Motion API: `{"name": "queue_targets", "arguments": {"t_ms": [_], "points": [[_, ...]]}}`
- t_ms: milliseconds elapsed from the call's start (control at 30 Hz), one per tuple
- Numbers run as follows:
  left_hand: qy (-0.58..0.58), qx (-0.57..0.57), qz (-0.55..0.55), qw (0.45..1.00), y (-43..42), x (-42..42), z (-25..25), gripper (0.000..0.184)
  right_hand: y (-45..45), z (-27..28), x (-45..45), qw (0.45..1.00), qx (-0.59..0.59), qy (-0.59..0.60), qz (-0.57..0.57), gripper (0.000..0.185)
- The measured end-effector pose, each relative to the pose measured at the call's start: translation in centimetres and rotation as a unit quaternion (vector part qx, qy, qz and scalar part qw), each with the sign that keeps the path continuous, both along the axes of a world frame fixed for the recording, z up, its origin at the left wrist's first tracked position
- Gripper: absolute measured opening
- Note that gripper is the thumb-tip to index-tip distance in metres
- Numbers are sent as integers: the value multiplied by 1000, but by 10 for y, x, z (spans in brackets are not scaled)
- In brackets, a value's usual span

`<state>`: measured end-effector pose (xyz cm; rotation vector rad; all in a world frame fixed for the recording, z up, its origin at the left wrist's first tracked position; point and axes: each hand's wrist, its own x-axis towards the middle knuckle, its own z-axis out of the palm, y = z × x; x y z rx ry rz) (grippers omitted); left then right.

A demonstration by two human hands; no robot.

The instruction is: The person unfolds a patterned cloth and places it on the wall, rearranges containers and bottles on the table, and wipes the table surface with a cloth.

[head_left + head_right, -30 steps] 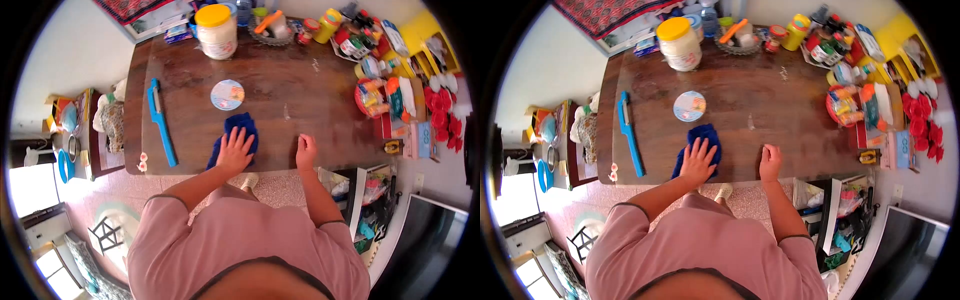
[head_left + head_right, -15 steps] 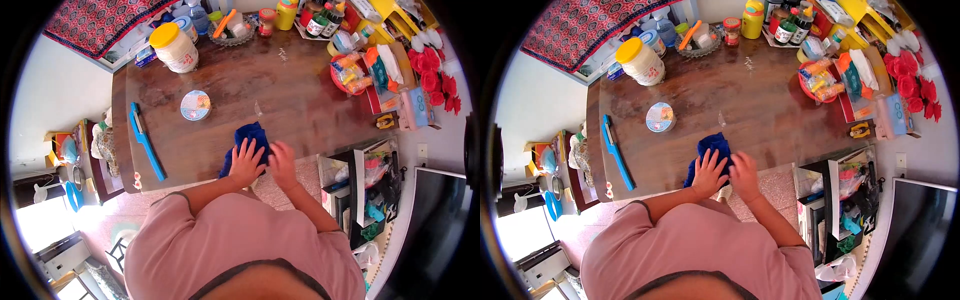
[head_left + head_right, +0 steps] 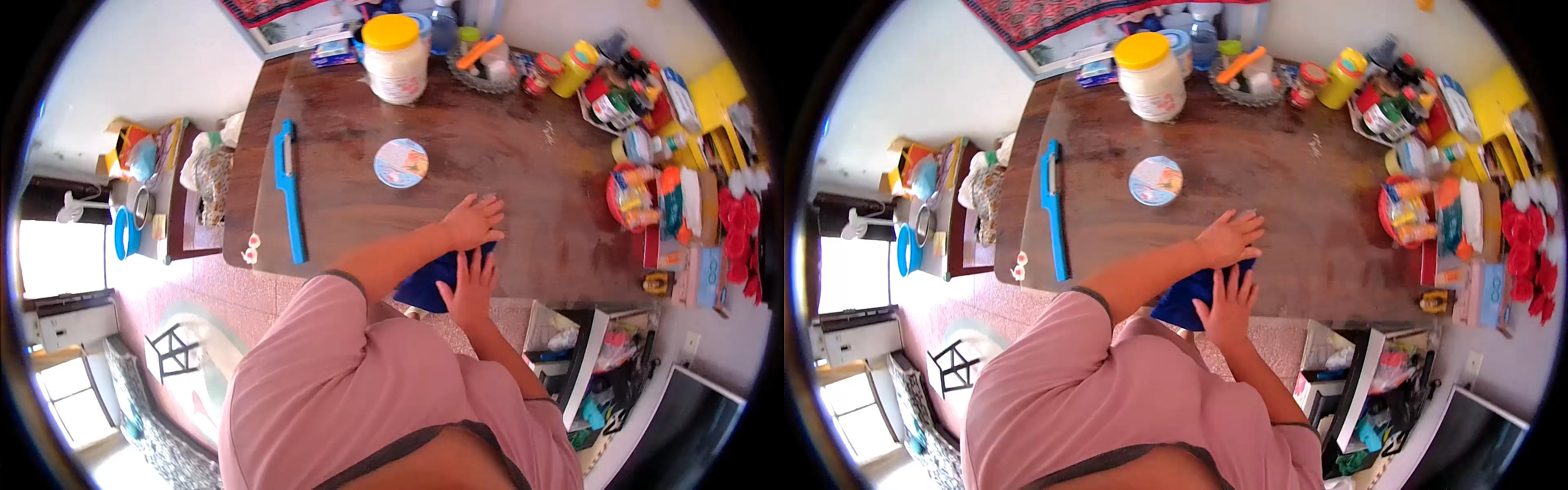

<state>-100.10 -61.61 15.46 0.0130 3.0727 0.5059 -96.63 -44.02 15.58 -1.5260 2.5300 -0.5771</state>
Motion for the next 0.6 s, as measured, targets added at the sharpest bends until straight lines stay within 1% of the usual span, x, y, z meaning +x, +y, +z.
{"name": "queue_targets", "arguments": {"t_ms": [33,67,100,167,200,233,300,367,400,467,500,533,567,600], "points": [[5,10,5,1000,-4,11,1,54,4,-4,-3,1000,17,23,-4,73],[11,20,7,1000,-8,24,2,55,7,-6,-5,999,18,30,-12,70],[13,18,14,1000,-13,37,2,55,11,-8,-7,999,16,32,-5,70],[32,-11,46,998,-24,67,-2,57,16,-11,-14,998,24,57,-19,66],[31,-34,59,997,-28,82,-3,57,16,-7,-18,996,62,62,-31,65],[34,-37,66,997,-31,98,-7,57,17,-10,-27,996,58,65,-25,65],[55,-85,57,993,-37,128,-13,56,18,-20,-51,990,62,95,-84,64],[55,-84,56,993,-39,146,-11,56,3,-23,-88,982,63,107,-141,61],[62,-64,56,994,-40,153,-7,54,-10,-24,-105,983,62,108,-136,61],[73,-48,61,994,-43,164,0,51,-50,-24,-135,968,95,102,-210,57],[118,-17,59,991,-46,169,6,45,-75,-23,-140,969,91,106,-206,57],[161,15,56,985,-52,173,10,39,-99,-22,-144,967,72,76,-234,55],[163,13,60,985,-61,177,13,39,-116,-22,-143,963,55,46,-261,54],[222,77,109,966,-70,183,15,35,-131,-26,-134,954,15,94,-285,52]]}}
